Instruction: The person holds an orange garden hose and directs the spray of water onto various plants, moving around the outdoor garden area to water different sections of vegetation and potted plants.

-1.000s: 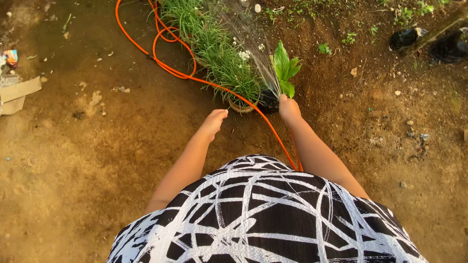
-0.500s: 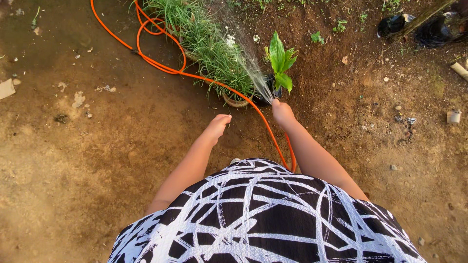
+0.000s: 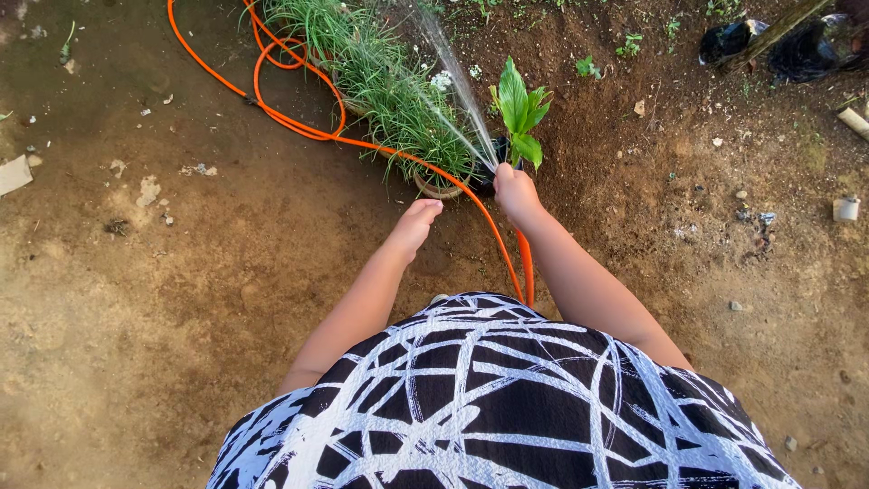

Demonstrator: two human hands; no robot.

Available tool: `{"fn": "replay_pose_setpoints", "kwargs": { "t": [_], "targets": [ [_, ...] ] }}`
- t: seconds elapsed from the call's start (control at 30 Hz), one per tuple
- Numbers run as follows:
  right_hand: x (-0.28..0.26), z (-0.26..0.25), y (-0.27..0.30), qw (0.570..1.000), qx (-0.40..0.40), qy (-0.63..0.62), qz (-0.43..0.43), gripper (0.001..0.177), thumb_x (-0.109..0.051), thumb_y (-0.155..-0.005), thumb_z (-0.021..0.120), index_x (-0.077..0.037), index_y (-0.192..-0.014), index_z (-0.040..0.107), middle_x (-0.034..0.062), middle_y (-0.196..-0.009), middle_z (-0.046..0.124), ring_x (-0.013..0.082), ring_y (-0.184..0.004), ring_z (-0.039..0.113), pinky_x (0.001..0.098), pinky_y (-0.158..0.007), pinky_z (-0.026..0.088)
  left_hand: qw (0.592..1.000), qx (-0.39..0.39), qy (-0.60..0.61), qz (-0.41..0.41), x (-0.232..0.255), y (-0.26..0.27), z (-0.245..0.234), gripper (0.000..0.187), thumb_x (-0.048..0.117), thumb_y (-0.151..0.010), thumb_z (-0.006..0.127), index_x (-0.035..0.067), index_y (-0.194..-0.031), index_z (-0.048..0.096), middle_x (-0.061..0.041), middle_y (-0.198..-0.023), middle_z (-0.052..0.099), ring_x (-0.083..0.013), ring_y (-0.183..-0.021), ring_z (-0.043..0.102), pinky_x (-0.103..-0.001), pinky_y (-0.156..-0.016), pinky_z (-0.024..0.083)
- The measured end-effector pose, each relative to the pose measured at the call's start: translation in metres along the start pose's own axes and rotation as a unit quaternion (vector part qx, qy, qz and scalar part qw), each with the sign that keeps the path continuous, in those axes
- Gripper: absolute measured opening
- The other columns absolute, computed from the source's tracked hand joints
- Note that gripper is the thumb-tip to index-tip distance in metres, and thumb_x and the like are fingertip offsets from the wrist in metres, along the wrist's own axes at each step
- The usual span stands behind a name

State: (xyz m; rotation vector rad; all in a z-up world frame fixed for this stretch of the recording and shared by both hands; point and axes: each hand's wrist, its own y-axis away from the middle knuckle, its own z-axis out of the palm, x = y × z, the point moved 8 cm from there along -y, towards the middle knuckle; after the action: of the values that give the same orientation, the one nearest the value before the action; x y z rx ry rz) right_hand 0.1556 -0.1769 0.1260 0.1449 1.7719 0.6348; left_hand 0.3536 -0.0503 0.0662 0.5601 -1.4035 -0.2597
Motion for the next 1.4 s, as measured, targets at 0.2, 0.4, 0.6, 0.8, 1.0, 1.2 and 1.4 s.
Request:
{"fn": "replay_pose_setpoints", "kwargs": {
  "t": [0.2,0.4,0.6,0.8,1.0,1.2,1.4],
  "targets": [
    [-0.007,-0.006,0.013,1.000,-0.011,-0.027,0.010,0.038,-0.039,-0.093,0.042,-0.012,-0.066,0.047,0.0021,-0.055,0.042,0.0155,-0.041,0.034,0.0351,-0.038,0.023,1.000,0.002,0.004,0.013,-0.015,-0.012,0.008,0.046,0.041,-0.093,0.063,0.011,-0.127,0.065,-0.003,-0.119,0.064,-0.0177,-0.111,0.053,-0.036,-0.099,0.042],
    [-0.010,-0.019,0.020,0.999,-0.003,-0.031,0.020,0.036,-0.040,-0.091,0.043,-0.014,-0.067,0.048,0.0017,-0.055,0.044,0.0147,-0.040,0.034,0.0350,-0.036,0.024,1.000,-0.009,0.007,-0.021,-0.018,-0.011,0.028,0.044,0.041,-0.089,0.064,0.017,-0.125,0.065,0.002,-0.110,0.061,-0.0135,-0.102,0.050,-0.035,-0.089,0.042],
    [-0.006,-0.040,0.017,0.997,-0.004,-0.074,0.020,0.037,-0.042,-0.094,0.042,-0.014,-0.069,0.046,0.0009,-0.054,0.041,0.0139,-0.039,0.032,0.0345,-0.036,0.025,0.999,-0.036,0.003,-0.025,-0.002,-0.003,0.054,0.045,0.042,-0.090,0.062,0.018,-0.128,0.064,0.001,-0.123,0.063,-0.0160,-0.114,0.052,-0.039,-0.096,0.042],
    [0.006,-0.067,0.016,0.992,0.022,-0.115,0.040,0.038,-0.043,-0.094,0.042,-0.014,-0.070,0.046,0.0013,-0.053,0.040,0.0142,-0.038,0.031,0.0349,-0.037,0.025,0.998,-0.056,-0.019,-0.037,0.014,0.005,0.081,0.048,0.043,-0.090,0.059,0.019,-0.131,0.062,0.000,-0.134,0.063,-0.0198,-0.125,0.051,-0.043,-0.100,0.041],
    [0.016,-0.105,0.028,0.978,0.028,-0.187,0.084,0.036,-0.042,-0.092,0.040,-0.013,-0.070,0.043,0.0022,-0.052,0.039,0.0151,-0.037,0.030,0.0361,-0.037,0.025,0.993,-0.098,-0.044,-0.040,0.037,0.006,0.132,0.050,0.047,-0.093,0.058,0.017,-0.134,0.060,-0.001,-0.135,0.063,-0.0211,-0.129,0.051,-0.043,-0.103,0.039],
    [0.027,-0.169,0.049,0.959,0.056,-0.254,0.110,0.037,-0.044,-0.091,0.041,-0.015,-0.070,0.042,0.0007,-0.050,0.034,0.0149,-0.037,0.026,0.0358,-0.039,0.026,0.978,-0.182,-0.096,-0.029,0.025,-0.003,0.216,0.054,0.045,-0.093,0.060,0.015,-0.137,0.059,-0.004,-0.135,0.063,-0.0218,-0.128,0.053,-0.043,-0.102,0.041],
    [0.039,-0.242,0.081,0.937,0.055,-0.323,0.120,0.036,-0.045,-0.092,0.041,-0.016,-0.070,0.042,-0.0018,-0.050,0.033,0.0136,-0.038,0.022,0.0352,-0.040,0.021,0.917,-0.389,-0.087,0.027,-0.025,0.009,0.377,0.067,0.034,-0.089,0.073,0.004,-0.143,0.045,-0.013,-0.140,0.057,-0.0246,-0.133,0.054,-0.041,-0.112,0.043]
  ]
}}
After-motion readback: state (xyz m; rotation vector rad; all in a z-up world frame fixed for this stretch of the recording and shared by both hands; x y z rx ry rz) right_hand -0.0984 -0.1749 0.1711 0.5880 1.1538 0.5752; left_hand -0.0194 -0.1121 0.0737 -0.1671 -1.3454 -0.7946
